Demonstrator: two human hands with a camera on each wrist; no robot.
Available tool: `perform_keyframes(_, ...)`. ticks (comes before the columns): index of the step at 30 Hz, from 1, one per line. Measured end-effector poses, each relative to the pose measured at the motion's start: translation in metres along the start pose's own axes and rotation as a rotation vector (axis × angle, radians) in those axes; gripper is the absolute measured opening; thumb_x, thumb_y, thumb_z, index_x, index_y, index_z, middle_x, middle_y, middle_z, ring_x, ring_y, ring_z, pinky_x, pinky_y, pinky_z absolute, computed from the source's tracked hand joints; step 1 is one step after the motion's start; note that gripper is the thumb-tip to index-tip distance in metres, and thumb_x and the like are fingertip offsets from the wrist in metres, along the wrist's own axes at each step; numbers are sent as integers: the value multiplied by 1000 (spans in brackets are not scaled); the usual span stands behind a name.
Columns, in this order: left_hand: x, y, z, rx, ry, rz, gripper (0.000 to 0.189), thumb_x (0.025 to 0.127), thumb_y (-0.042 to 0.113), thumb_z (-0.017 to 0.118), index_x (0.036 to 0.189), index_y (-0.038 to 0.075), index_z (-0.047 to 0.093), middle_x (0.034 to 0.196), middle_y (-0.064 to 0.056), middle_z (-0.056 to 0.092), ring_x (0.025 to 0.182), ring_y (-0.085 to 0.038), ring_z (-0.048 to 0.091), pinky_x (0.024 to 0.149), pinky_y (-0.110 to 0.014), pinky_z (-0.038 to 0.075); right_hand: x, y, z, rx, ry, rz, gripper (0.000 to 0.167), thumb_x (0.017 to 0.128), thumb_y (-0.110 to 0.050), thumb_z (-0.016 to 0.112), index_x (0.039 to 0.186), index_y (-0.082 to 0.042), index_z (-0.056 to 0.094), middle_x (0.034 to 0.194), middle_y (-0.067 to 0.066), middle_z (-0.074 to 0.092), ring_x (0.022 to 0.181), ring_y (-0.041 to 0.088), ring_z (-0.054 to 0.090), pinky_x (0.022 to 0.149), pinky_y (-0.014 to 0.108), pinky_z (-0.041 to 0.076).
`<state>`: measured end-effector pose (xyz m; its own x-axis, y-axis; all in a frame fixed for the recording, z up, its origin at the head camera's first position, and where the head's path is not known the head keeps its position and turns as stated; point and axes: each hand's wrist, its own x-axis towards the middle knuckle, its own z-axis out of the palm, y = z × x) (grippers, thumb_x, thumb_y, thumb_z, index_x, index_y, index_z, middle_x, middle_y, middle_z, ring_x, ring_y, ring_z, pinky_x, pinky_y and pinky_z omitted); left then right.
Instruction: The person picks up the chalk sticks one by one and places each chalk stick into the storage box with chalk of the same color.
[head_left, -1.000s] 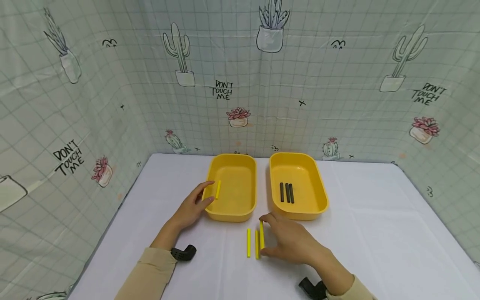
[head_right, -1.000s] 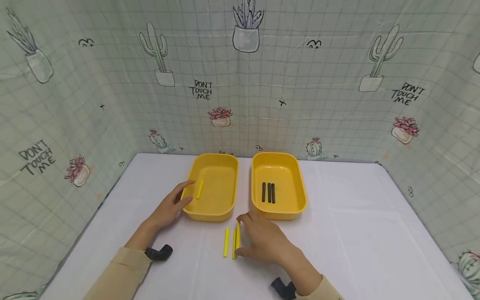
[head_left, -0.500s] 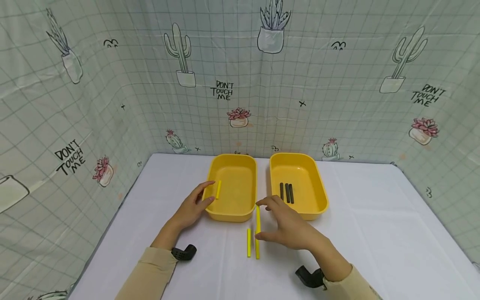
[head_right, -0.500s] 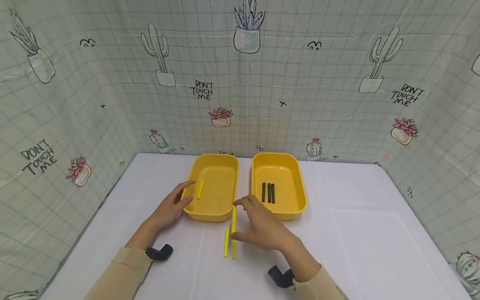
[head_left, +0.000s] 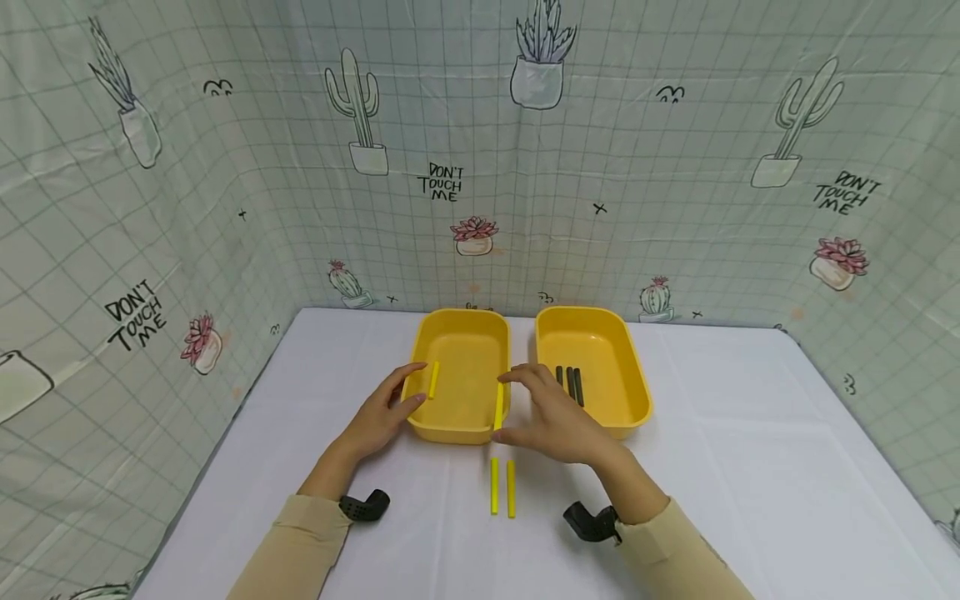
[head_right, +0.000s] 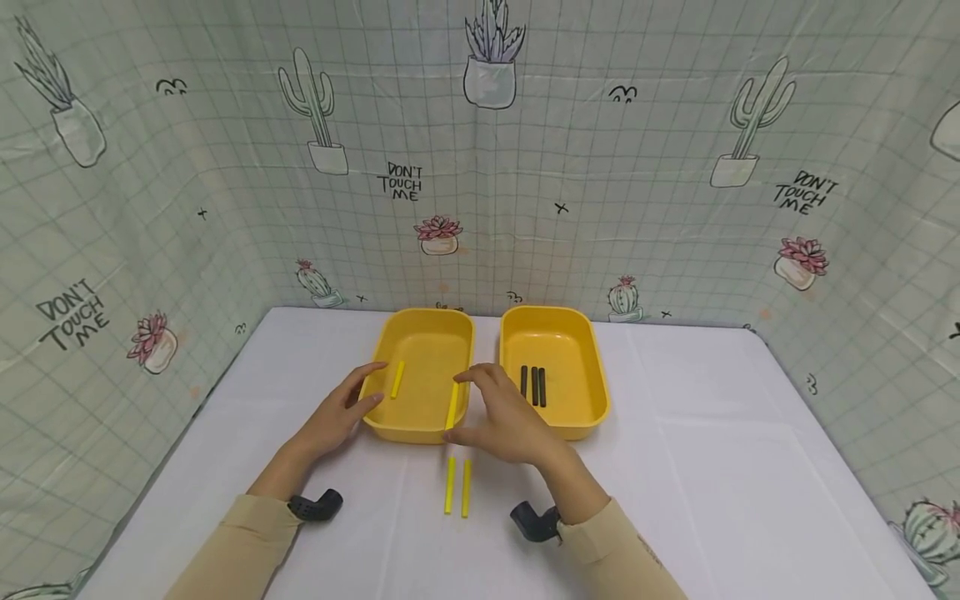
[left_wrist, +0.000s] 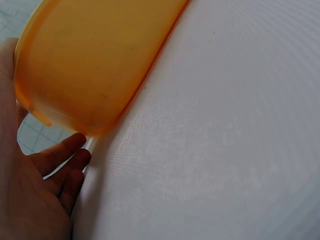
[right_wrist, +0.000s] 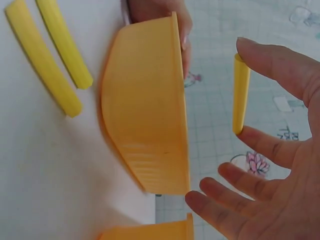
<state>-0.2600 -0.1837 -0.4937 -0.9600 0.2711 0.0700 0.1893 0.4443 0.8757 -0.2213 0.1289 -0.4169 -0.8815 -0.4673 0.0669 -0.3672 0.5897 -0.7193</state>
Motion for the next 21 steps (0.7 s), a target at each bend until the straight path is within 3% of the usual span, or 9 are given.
perform_keyframes(8, -1, 0, 0, 2, -3, -20, 55, 104, 38, 61, 155, 28, 44, 169, -8, 33, 158, -35, 26, 129, -58, 19, 19, 3, 4, 87, -2, 66, 78, 83, -41, 86, 147, -14, 50, 164, 15, 31, 144, 42, 44, 117, 58, 43)
perform_keyframes(15, -1, -1, -1, 4, 6, 7, 51, 105, 37, 60, 153, 29, 46, 168, -9, 34, 158, -37, 28, 128, -60, 21, 35, 4, 9, 134, 24, 152, 79, 82, -42, 86, 147, -15, 49, 163, 12, 31, 140, 42, 48, 116, 59, 43)
perform_keyframes(21, 0, -3, -1, 3, 7, 20, 50, 105, 36, 60, 153, 30, 46, 168, -8, 35, 157, -37, 28, 128, -60, 22, 48, 4, 14, 137, 51, 200, 77, 84, -41, 85, 147, -13, 50, 161, 17, 34, 140, 40, 47, 118, 59, 41)
